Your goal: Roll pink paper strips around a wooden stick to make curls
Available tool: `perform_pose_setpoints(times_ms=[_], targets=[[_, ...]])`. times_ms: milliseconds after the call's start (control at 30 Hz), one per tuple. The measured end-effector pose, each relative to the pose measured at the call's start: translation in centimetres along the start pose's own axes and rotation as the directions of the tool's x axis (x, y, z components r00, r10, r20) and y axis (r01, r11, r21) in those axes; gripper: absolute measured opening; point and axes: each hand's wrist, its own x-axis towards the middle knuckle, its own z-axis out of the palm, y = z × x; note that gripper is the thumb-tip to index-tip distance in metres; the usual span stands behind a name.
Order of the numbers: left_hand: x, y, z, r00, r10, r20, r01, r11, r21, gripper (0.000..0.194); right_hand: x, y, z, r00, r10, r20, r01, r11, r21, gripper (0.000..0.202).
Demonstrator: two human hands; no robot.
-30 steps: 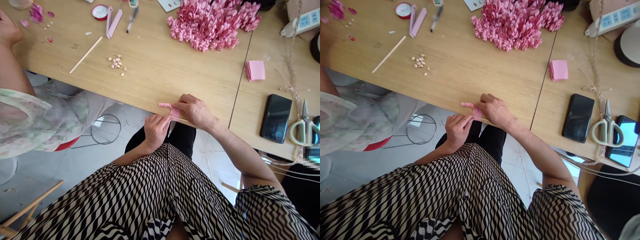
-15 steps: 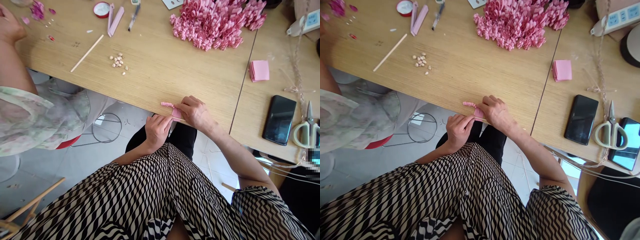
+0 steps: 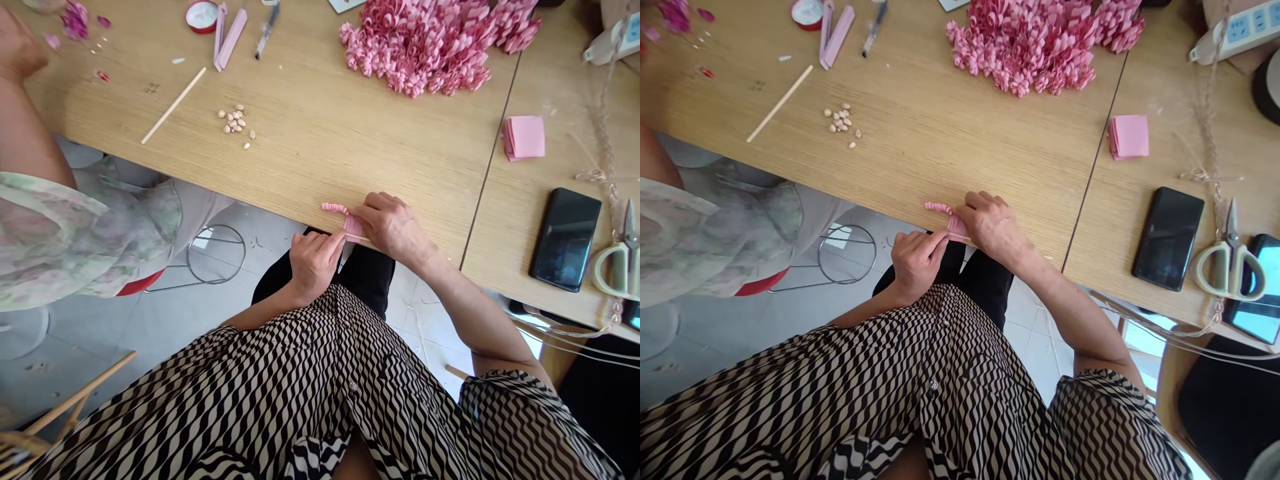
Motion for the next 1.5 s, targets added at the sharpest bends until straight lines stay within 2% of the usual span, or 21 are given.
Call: perform_pose_setpoints(times_ms=[267, 433, 633, 767, 900, 1033, 1167, 1233, 1300, 1500], targets=[[0.1, -0.3, -0.3, 0.994, 0.056, 0.092, -0.067, 0.991, 0.115, 0.032, 0.1, -0.1, -0.3, 1.000, 0.000, -0.004, 0.000, 0.999, 0.039, 0.047], [0.1, -0.4, -0.6, 0.988, 0.117, 0.102, -0.130, 0.984, 0.125, 0.033, 0.1, -0.2, -0.4, 1.000, 0.012, -0.002, -0.012, 0.998, 0.055, 0.045], [1.2, -0.8, -1.0, 0.956, 0.031, 0.292, -0.058, 0.995, 0.084, 0.041, 0.1, -0.1, -0.6, 1.000, 0.004, -0.017, -0.003, 0.995, 0.097, 0.045], [1.6, -1.1, -1.1, 0.946, 0.027, 0.324, -0.050, 0.997, 0.065, 0.044, -0.9, 0.0, -0.9, 0.995, 0.025, -0.096, -0.008, 0.985, 0.174, 0.037], [1.6, -1.5, -0.7, 0.952, 0.043, 0.303, -0.054, 0.998, 0.030, 0.046, -2.5, -0.5, -0.4, 0.991, 0.032, -0.128, -0.009, 0.985, 0.172, 0.030], [1.2, -1.9, -0.2, 0.969, 0.062, 0.239, -0.057, 0.998, -0.028, 0.046, -3.1, -1.0, 0.5, 0.987, 0.068, -0.146, -0.039, 0.981, 0.191, 0.028], [0.5, -2.1, -0.6, 0.999, 0.011, 0.048, -0.005, 0.991, -0.136, 0.037, -3.0, -1.1, 0.8, 0.983, 0.082, -0.163, -0.050, 0.981, 0.189, 0.023], [0.3, -2.0, -0.9, 0.998, 0.008, -0.062, -0.019, 0.984, -0.178, 0.029, -2.9, -1.2, 0.8, 0.982, 0.084, -0.169, -0.053, 0.982, 0.181, 0.023], [0.2, -1.9, -1.0, 0.993, 0.033, -0.111, -0.053, 0.982, -0.183, 0.024, -3.0, -1.2, 0.9, 0.980, 0.087, -0.176, -0.056, 0.983, 0.175, 0.024], [0.6, -1.5, -0.4, 0.990, 0.138, -0.009, -0.138, 0.983, -0.118, 0.024, -3.2, -1.4, 1.2, 0.972, 0.097, -0.212, -0.058, 0.981, 0.186, 0.024]])
